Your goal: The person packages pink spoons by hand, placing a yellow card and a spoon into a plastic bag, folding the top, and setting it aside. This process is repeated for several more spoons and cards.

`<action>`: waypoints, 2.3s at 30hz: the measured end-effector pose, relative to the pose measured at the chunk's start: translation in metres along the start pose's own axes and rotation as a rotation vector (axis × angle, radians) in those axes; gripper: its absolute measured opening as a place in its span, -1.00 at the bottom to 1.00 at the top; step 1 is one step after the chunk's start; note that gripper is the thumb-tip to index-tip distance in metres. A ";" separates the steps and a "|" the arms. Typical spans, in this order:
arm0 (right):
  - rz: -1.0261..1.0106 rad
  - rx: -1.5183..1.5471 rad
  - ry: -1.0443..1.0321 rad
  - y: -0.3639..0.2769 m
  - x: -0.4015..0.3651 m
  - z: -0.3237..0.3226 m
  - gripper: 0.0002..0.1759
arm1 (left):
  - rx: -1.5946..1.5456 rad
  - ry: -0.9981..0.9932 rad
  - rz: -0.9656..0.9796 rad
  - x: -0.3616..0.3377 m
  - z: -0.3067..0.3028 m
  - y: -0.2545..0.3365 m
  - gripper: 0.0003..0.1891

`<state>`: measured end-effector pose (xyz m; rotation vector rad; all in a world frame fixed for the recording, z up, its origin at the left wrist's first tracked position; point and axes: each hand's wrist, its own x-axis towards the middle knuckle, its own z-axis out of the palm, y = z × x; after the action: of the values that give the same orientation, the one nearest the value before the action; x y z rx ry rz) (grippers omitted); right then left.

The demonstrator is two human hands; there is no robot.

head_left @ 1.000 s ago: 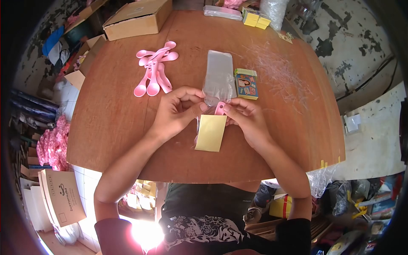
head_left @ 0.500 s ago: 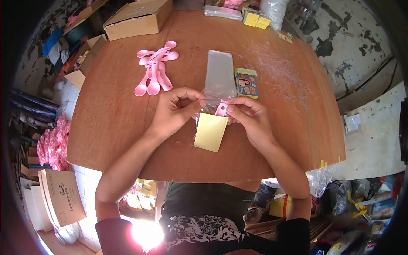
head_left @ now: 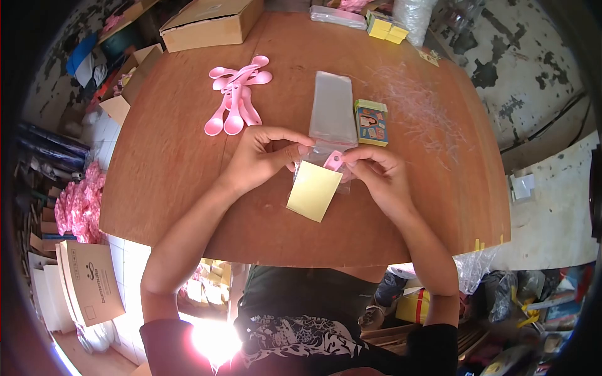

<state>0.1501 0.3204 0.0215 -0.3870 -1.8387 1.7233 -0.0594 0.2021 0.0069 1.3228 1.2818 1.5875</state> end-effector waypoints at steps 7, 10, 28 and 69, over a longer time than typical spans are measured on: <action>-0.125 -0.209 -0.041 -0.002 -0.001 -0.003 -0.81 | -0.002 -0.025 -0.022 -0.001 -0.001 0.002 -0.85; -0.162 -0.206 -0.053 0.000 -0.001 -0.002 -0.79 | -0.021 -0.026 -0.006 -0.001 0.000 0.003 -0.85; -0.282 -0.240 -0.008 0.011 -0.004 0.011 -0.81 | 0.021 0.042 0.028 -0.002 0.006 0.002 -0.82; -0.605 -1.395 -0.094 0.026 0.016 -0.020 -0.47 | 0.670 -0.313 0.231 -0.020 0.032 0.094 -0.75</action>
<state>0.1446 0.3490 -0.0007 -0.1961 -2.5912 -0.1133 -0.0161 0.1663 0.0909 2.0980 1.5618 1.0458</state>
